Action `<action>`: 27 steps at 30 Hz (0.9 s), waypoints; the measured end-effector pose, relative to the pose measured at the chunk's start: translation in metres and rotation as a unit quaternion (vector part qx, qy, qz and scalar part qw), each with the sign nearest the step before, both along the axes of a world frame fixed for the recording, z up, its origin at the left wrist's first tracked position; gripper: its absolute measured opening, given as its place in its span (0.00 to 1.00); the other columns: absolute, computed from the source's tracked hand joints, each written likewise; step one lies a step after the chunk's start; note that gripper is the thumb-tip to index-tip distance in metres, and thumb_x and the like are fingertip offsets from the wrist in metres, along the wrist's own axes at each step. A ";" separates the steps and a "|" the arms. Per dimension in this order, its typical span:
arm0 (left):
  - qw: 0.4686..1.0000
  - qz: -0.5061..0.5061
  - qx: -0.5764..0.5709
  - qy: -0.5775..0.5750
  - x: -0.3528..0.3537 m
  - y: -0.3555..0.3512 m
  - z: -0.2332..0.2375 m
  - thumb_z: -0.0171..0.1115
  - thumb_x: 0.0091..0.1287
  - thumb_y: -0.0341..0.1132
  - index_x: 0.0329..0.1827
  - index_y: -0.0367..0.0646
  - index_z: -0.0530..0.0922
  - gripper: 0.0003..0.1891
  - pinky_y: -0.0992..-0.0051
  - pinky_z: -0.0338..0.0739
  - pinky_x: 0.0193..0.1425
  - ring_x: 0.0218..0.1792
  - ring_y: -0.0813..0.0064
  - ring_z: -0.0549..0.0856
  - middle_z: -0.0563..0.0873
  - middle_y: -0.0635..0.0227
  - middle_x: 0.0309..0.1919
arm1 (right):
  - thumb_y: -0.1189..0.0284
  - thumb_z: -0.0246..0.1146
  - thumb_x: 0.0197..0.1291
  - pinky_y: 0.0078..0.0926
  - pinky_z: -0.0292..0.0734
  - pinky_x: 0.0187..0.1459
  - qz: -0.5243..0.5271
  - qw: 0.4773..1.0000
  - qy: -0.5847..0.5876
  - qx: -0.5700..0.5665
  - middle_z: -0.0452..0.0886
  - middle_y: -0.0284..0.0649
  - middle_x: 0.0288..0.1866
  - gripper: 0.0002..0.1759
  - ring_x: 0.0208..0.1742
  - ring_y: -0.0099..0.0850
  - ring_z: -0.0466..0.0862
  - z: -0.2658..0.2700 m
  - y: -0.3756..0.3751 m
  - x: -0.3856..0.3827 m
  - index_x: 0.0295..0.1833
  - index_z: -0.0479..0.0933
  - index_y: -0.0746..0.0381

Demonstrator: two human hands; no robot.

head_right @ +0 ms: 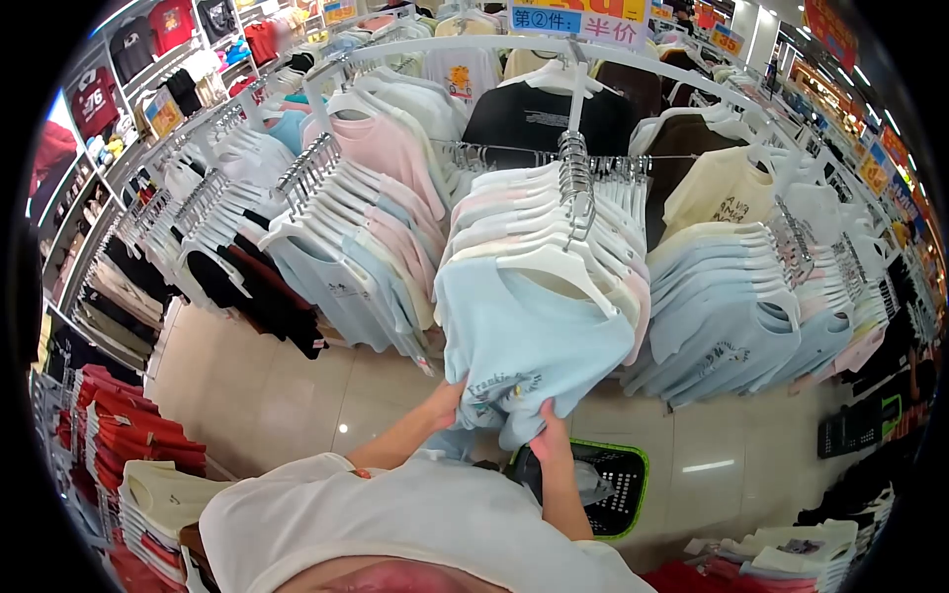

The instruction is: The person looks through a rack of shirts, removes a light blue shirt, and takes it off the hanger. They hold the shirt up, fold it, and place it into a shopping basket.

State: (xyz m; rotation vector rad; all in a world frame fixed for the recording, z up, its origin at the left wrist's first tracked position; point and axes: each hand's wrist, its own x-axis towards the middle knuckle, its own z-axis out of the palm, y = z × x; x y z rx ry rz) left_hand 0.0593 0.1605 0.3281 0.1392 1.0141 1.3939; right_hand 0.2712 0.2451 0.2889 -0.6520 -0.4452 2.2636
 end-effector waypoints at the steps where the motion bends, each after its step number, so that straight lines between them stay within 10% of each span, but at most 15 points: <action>1: 1.000 0.008 -0.002 0.002 -0.002 0.001 -0.002 0.54 0.78 0.45 0.76 0.46 0.61 0.28 0.61 0.84 0.53 0.56 0.63 0.84 0.79 0.62 0.63 | 0.63 0.56 0.74 0.45 0.72 0.69 0.002 0.999 -0.018 0.038 0.75 0.45 0.69 0.28 0.67 0.42 0.77 0.000 0.001 0.001 0.72 0.65 0.66; 7: 0.972 0.020 0.100 -0.212 0.003 -0.008 0.020 0.59 0.73 0.54 0.76 0.43 0.64 0.35 0.54 0.70 0.72 0.68 0.57 0.76 0.75 0.59 0.70 | 0.60 0.60 0.71 0.48 0.69 0.71 0.029 0.983 0.178 -0.040 0.68 0.43 0.75 0.36 0.72 0.43 0.72 0.011 0.007 0.001 0.78 0.57 0.63; 10: 0.986 -0.038 0.087 -0.134 0.000 -0.007 0.003 0.67 0.70 0.45 0.74 0.39 0.64 0.34 0.53 0.75 0.67 0.65 0.58 0.78 0.77 0.58 0.66 | 0.65 0.64 0.70 0.47 0.69 0.70 -0.006 0.988 0.086 0.124 0.67 0.42 0.75 0.39 0.71 0.43 0.71 -0.004 0.003 -0.004 0.79 0.54 0.61; 14: 0.994 -0.069 0.068 -0.051 0.000 0.002 0.015 0.68 0.69 0.37 0.72 0.37 0.66 0.31 0.54 0.77 0.66 0.63 0.58 0.80 0.79 0.56 0.64 | 0.69 0.63 0.71 0.47 0.72 0.68 -0.067 0.993 -0.084 0.058 0.70 0.44 0.72 0.34 0.70 0.42 0.73 0.024 0.000 -0.010 0.77 0.57 0.60; 27: 0.998 -0.057 -0.003 0.017 -0.022 0.009 0.016 0.65 0.72 0.39 0.78 0.39 0.58 0.36 0.54 0.72 0.71 0.68 0.58 0.74 0.71 0.59 0.72 | 0.59 0.71 0.63 0.48 0.70 0.69 -0.021 0.994 0.015 0.111 0.69 0.43 0.73 0.47 0.70 0.43 0.73 0.019 0.013 0.012 0.79 0.55 0.63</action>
